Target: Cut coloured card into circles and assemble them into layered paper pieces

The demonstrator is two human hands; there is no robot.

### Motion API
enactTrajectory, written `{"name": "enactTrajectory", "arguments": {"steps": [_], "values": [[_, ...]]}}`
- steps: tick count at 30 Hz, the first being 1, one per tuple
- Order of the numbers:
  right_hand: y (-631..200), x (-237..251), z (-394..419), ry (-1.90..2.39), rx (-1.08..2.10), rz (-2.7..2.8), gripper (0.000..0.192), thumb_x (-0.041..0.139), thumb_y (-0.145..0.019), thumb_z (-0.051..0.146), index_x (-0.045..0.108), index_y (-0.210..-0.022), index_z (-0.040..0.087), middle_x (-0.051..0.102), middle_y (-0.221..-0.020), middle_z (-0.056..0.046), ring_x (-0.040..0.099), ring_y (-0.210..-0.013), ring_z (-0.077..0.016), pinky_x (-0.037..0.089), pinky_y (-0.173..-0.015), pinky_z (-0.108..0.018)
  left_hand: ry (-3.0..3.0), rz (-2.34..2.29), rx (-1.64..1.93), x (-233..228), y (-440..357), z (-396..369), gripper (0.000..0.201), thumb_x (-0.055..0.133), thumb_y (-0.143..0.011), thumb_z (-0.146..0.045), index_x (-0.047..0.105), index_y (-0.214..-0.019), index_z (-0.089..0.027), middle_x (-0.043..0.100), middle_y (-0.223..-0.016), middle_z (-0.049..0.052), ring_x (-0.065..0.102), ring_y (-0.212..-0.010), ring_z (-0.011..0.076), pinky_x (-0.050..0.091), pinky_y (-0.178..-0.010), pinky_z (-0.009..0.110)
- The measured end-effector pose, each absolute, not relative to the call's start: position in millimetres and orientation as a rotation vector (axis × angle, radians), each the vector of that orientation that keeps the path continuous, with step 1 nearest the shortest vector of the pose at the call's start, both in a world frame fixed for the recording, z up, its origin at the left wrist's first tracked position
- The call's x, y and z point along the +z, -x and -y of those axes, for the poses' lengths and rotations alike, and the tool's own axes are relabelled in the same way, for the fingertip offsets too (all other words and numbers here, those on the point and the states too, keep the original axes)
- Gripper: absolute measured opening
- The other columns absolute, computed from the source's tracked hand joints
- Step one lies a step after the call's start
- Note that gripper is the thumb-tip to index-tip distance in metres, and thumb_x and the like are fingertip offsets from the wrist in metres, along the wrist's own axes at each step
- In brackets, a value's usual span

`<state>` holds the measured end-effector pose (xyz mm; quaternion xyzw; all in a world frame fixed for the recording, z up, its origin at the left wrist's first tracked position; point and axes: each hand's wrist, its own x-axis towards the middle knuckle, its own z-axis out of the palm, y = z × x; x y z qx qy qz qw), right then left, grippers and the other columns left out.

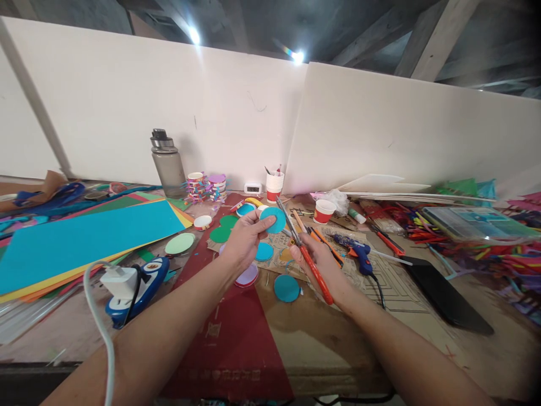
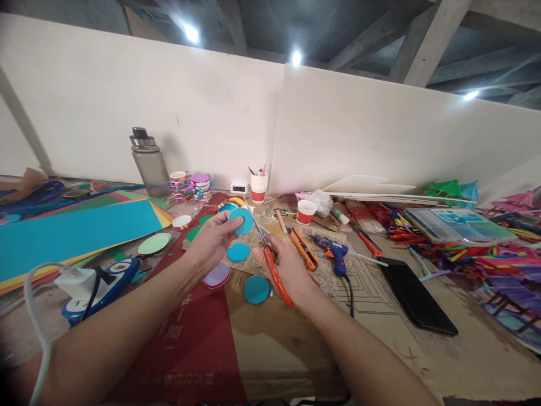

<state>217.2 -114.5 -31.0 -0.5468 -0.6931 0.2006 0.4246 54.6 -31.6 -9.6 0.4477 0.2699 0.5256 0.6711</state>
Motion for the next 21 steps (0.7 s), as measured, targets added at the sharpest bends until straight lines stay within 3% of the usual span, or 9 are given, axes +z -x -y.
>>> {"name": "enactTrajectory", "arguments": {"steps": [10,21], "values": [[-220,-32,115,1.398,0.562,1.751,0.03,0.051,-0.092,0.048,0.044,-0.079,0.022,0.039,-0.068,0.005,0.034,-0.061,-0.0116,0.029,-0.055,-0.025,-1.008,-0.612,1.139,-2,-48,28,0.035,0.091,-0.051,-0.029,0.063,-0.067,-0.015,0.064,-0.07,-0.002,0.056,-0.065,0.009,0.044,-0.066,0.022],[-221,-29,114,1.394,0.595,1.773,0.03,0.049,-0.092,0.05,0.045,-0.08,0.023,0.044,-0.069,0.003,0.036,-0.061,-0.0127,0.03,-0.056,-0.027,-1.12,-0.61,1.062,-2,-43,22,0.033,0.09,-0.052,-0.031,0.065,-0.066,-0.015,0.065,-0.069,0.0,0.057,-0.062,0.0102,0.044,-0.063,0.024]]}}
